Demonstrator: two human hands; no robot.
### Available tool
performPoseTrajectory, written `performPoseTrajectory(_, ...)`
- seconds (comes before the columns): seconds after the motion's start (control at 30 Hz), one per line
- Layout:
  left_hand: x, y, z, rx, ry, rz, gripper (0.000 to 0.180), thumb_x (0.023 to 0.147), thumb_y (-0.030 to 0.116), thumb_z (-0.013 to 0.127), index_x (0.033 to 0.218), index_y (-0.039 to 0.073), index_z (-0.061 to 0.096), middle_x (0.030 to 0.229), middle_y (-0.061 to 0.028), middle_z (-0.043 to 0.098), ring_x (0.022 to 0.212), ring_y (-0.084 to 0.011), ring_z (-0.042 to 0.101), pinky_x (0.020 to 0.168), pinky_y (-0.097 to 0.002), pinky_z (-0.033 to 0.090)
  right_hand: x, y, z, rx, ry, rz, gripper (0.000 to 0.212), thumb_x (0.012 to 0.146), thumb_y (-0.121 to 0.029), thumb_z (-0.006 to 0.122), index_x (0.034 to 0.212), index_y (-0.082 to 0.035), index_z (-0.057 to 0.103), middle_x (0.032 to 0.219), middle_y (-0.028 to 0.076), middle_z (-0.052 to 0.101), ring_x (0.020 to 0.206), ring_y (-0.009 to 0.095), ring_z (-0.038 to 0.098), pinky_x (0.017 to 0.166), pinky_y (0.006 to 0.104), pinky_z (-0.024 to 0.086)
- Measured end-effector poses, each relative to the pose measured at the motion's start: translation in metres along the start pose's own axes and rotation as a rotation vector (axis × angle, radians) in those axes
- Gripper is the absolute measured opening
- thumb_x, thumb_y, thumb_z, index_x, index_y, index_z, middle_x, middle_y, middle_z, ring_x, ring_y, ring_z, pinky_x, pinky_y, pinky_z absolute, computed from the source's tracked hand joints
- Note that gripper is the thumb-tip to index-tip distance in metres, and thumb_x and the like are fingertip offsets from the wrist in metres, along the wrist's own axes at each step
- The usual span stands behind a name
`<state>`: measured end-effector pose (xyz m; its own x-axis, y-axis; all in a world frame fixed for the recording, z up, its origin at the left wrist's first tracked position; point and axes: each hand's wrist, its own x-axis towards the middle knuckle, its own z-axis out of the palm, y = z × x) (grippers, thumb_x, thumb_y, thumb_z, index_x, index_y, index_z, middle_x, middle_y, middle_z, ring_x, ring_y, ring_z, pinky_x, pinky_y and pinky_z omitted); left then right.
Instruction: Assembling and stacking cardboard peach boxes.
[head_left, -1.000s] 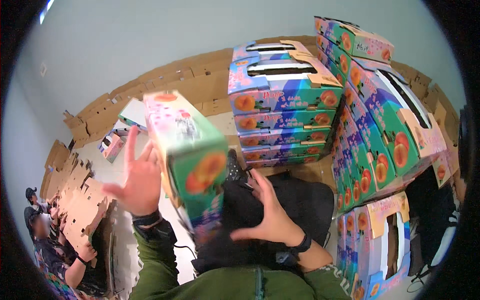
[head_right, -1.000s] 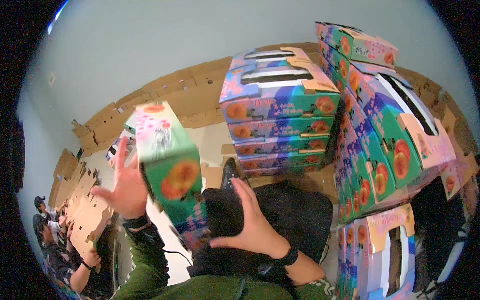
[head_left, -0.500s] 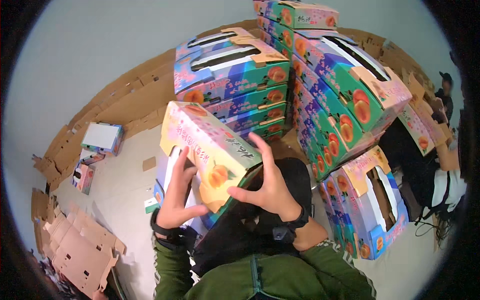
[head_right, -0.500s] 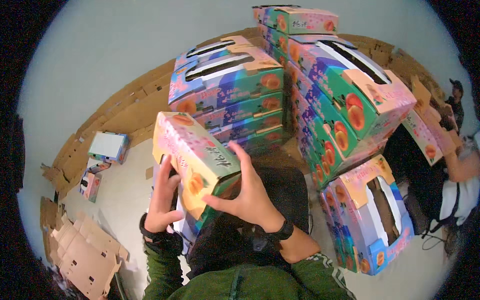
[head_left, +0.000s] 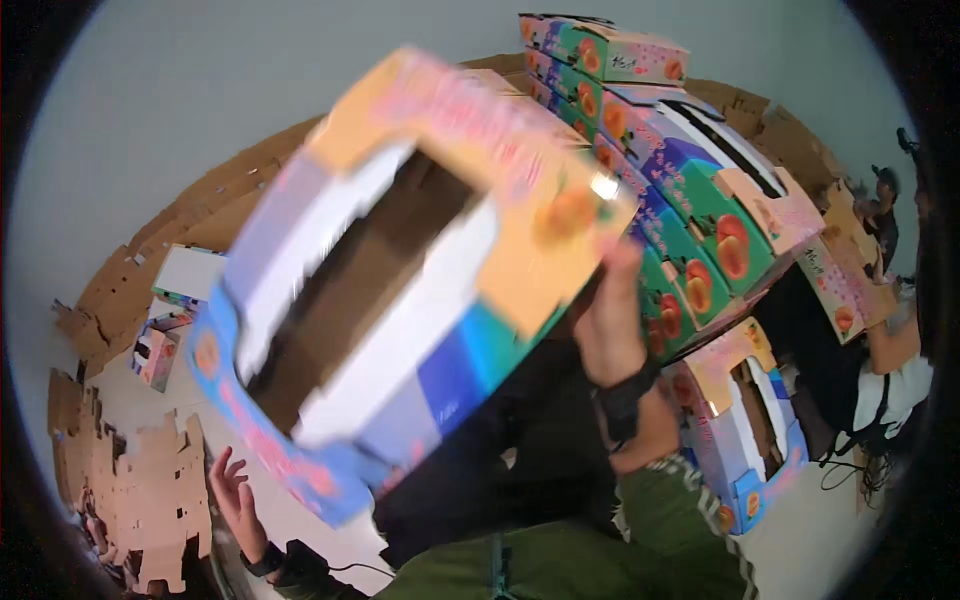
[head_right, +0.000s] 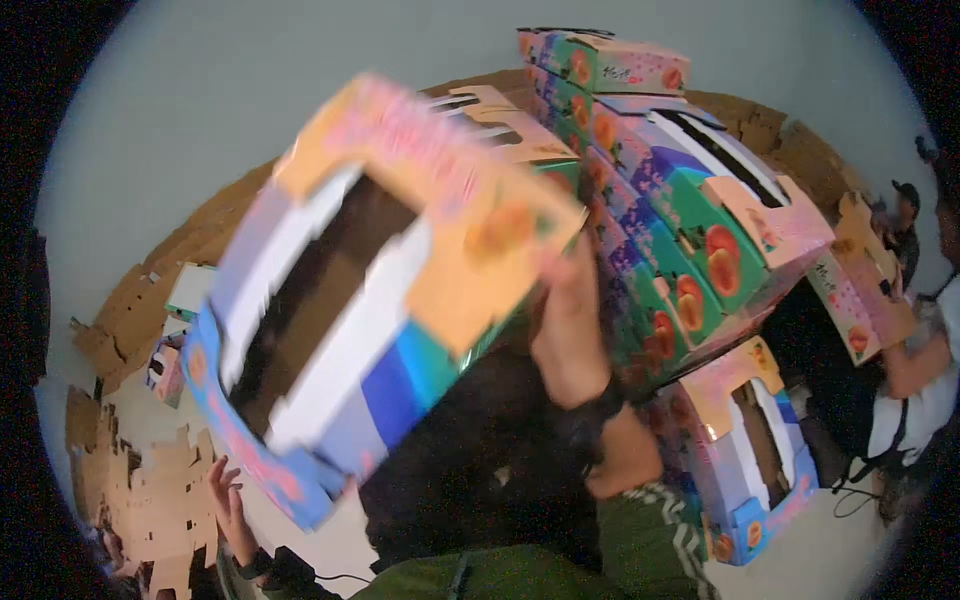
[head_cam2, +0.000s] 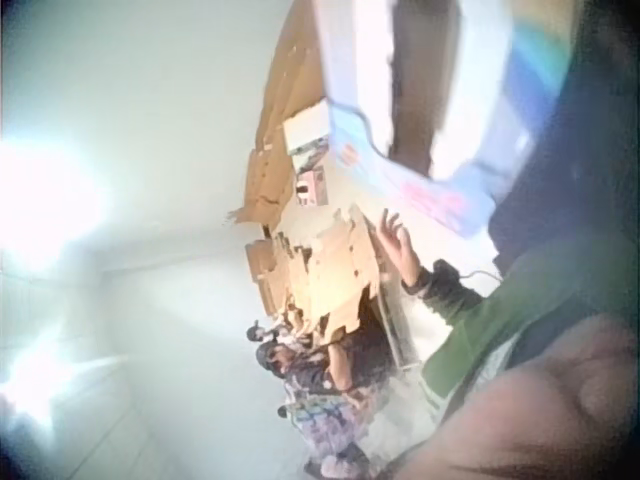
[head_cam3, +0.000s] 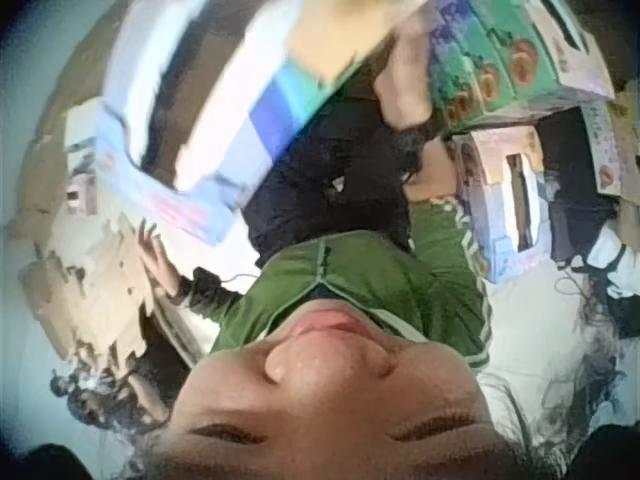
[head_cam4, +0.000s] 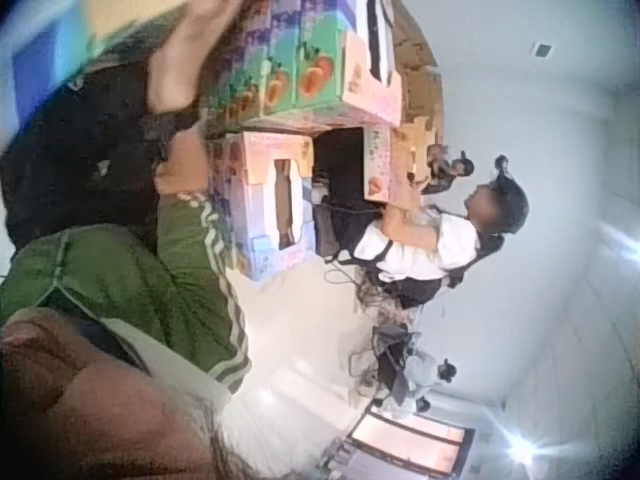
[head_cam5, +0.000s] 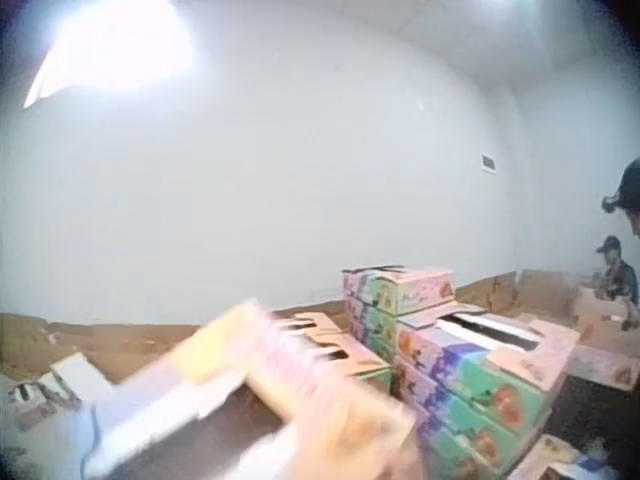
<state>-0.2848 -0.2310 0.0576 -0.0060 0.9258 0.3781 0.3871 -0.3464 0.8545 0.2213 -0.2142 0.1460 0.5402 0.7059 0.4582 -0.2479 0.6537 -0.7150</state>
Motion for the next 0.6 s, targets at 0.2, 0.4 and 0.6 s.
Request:
performPoseTrajectory(0.2,0.033,-0.01,0.018,0.256,0.032,-0.17,0.046,0.092,0.015,0.062,0.133,0.001,0.046,0.128,-0.0106,0.053,0.098,-0.0178,0.057,0.084,-0.0305,0.046,0.15,-0.03,-0.002,-0.034,0.115,0.049,0.046,0.091,-0.051,0.058,0.122,-0.017,0.053,0.094,0.001,0.065,0.082,0.012,0.063,0.069,0.0345,0.053)
performPoseTrajectory(0.4,0.116,0.02,0.077,0.382,-0.368,0.018,0.058,0.084,0.017,0.073,0.131,0.0,0.045,0.132,-0.02,0.049,0.109,-0.0309,0.057,0.089,-0.0388,0.048,0.235,0.04,-0.101,-0.399,0.18,0.38,0.077,0.091,-0.064,0.052,0.145,-0.012,0.035,0.139,0.011,0.044,0.122,0.029,0.05,0.093,0.0552,0.046)
performPoseTrajectory(0.6,0.208,0.068,0.154,0.604,-0.469,0.494,0.068,0.08,0.024,0.078,0.133,-0.001,0.043,0.136,-0.0261,0.045,0.121,-0.0425,0.049,0.102,-0.045,0.042,0.232,0.034,-0.099,-0.453,0.192,0.377,0.085,0.092,-0.063,0.049,0.151,-0.01,0.02,0.153,0.016,0.021,0.135,0.033,0.038,0.101,0.059,0.041)
